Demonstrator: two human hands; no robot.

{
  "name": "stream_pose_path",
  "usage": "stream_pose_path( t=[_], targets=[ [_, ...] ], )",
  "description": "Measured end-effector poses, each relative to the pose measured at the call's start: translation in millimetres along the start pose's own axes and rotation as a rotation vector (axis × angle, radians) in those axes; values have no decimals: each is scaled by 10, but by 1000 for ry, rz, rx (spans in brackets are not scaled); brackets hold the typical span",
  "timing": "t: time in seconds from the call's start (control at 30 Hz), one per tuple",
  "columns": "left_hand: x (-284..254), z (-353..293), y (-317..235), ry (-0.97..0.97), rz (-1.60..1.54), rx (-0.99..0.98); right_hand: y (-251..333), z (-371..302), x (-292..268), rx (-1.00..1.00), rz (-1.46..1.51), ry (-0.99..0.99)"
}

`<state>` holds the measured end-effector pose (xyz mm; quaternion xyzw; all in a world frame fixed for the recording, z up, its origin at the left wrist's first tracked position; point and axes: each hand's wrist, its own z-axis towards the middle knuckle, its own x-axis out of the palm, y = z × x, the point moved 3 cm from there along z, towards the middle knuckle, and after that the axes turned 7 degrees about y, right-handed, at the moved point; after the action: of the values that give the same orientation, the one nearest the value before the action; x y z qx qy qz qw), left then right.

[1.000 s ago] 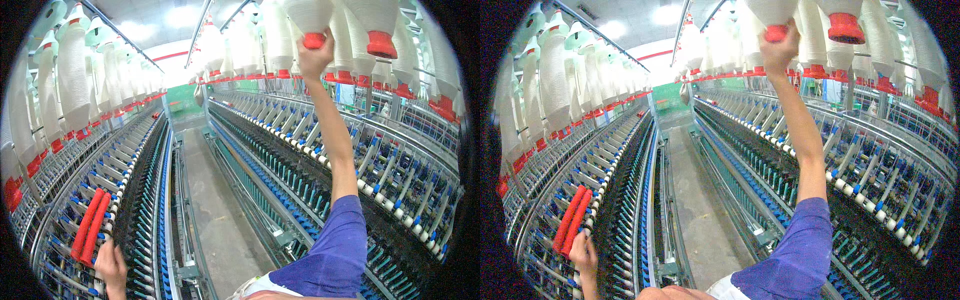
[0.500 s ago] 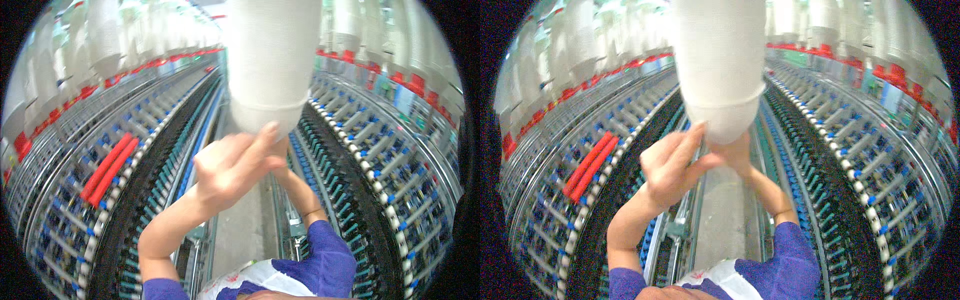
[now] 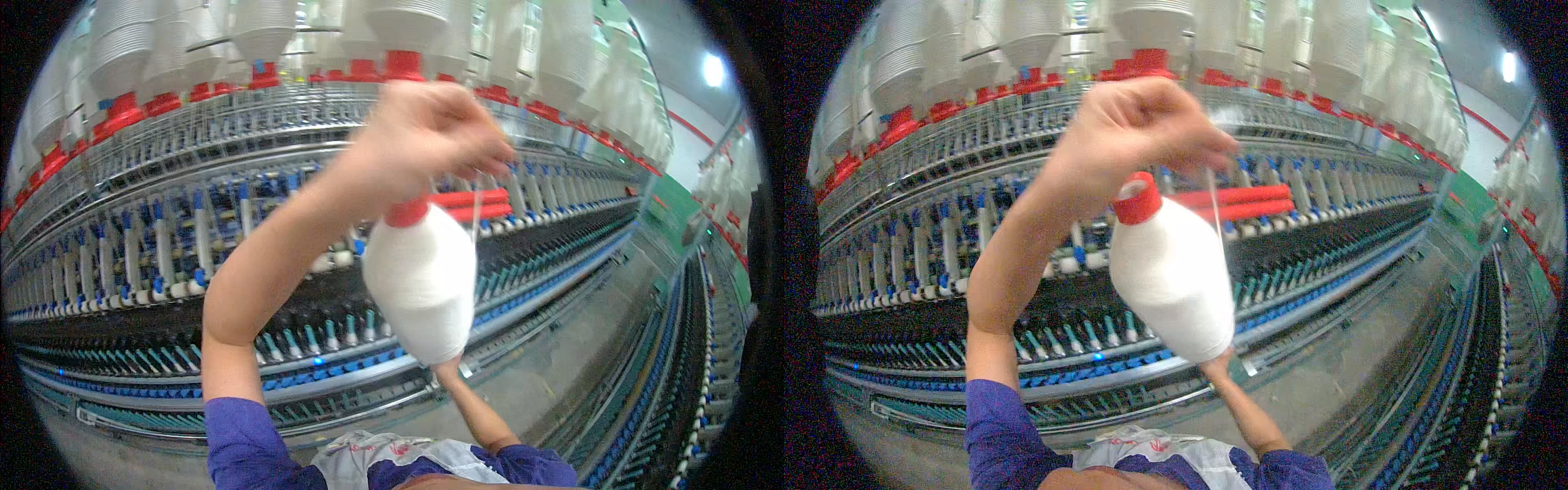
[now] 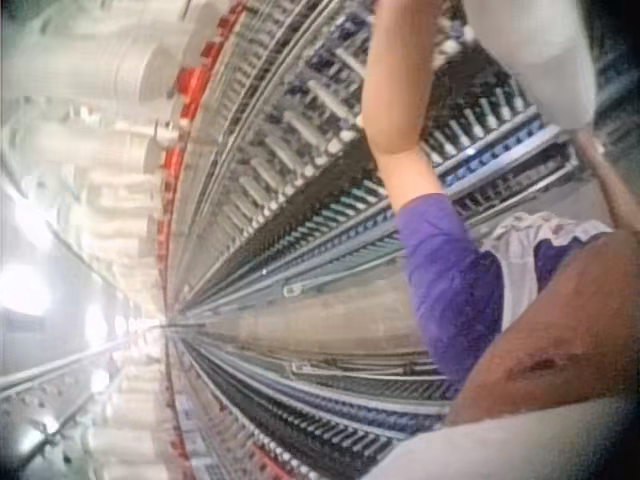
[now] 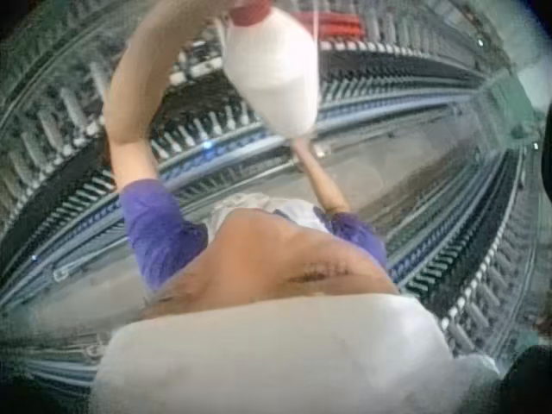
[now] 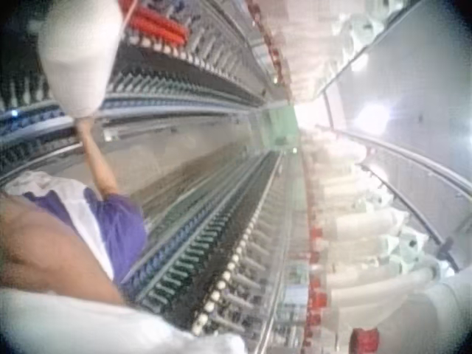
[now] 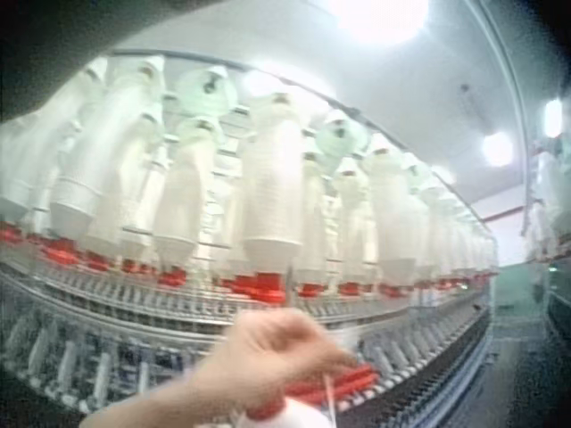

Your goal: The person repeatedly threads white yarn through guides and tensioners on a row of industrial spinning machines. They use a small blue tool to assist with threading and occasionally adjust red guide components. The hands work along the machine line, moving from one spindle to the next.

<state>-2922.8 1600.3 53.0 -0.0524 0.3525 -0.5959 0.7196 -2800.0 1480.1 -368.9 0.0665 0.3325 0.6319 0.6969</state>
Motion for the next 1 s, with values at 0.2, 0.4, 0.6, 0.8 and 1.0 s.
stream_pose_path(
  t=[0.2,0.4,0.6,0.8,1.0],
  targets=[
    [516,-1164,204,592,96,-123,824,715,1271,217,433,186],
    [-603,-1870,679,345,-11,-555,1564,2487,2178,117,559,351],
    [-1665,-2041,1164,26,-70,-786,2182,4294,3000,44,784,344],
    [-2332,-1944,1490,-241,-50,-851,2779,5398,3057,-318,700,108],
    [-2907,-1583,1787,-441,99,-673,2814,6045,3017,-430,585,79]
  ],
)
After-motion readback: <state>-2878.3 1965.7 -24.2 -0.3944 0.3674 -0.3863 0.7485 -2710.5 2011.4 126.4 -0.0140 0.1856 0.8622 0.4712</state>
